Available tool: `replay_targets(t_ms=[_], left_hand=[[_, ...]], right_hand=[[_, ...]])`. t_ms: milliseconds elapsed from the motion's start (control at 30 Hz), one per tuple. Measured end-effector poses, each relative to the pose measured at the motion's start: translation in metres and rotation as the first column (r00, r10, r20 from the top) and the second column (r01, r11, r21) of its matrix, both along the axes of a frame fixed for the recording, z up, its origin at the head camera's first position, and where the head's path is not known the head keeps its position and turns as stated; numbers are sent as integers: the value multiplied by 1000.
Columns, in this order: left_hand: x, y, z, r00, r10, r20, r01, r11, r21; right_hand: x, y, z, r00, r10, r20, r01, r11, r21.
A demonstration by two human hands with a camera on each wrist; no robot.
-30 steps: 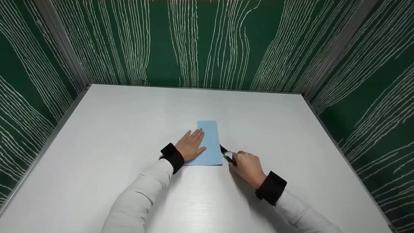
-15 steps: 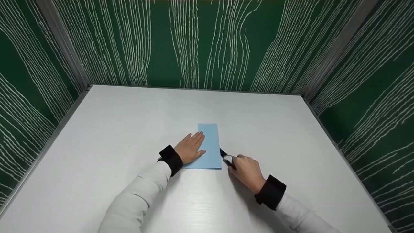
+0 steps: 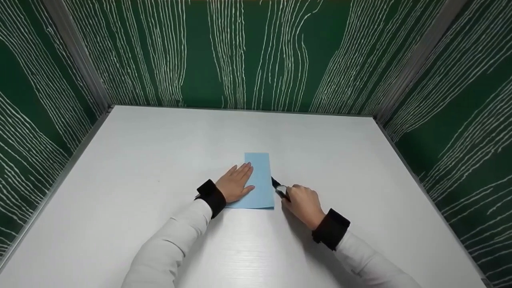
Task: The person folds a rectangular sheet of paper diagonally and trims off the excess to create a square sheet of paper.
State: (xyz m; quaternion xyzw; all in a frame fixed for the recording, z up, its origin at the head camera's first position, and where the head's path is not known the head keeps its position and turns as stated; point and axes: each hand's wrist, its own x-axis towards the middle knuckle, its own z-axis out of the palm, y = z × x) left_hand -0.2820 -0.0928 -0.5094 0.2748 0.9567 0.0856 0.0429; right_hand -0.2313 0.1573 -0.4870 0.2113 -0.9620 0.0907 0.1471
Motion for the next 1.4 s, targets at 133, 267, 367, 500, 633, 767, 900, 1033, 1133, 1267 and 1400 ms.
replay_targets(t_ms=[133,267,367,500,633,767,900,1033,1133,1267,1400], left_hand=[[1,0,2,1000,3,-2,-3,1000,2],[5,1,8,1000,1,-6,0,1000,7],[6,1,10,1000,-2,-3,2,1000,7],[5,-1,7,1000,-9,-3,9,1000,21],[1,-4,0,999,-24,-26,26,998,55],[2,-2,2,1000,-13,-8,14,999,41],[4,-1,5,1000,-2,-13,3,1000,22],[4,0,5,1000,-2,-19,2,1000,22],[2,-1,2,1000,-6,-22,6,1000,16],[1,-1,0,1000,-4,-24,5,1000,6],[0,0,-1,1000,5,-20,-5,1000,1]], right_hand=[[-6,-2,1,1000,-5,9,5,1000,-2],[-14,-5,1,1000,-14,12,14,1000,2],[-19,-6,2,1000,-24,13,24,1000,1],[-26,-9,3,999,-36,6,36,999,9],[-32,-11,4,999,-48,6,48,999,15],[-38,-12,4,998,-55,9,55,998,6],[-45,-13,5,998,-63,10,63,998,-8],[-50,-15,5,997,-70,24,71,997,-18],[-55,-16,5,996,-80,41,80,997,-15],[-62,-17,4,995,-92,40,93,996,-17],[-67,-18,3,995,-102,25,102,995,-21]])
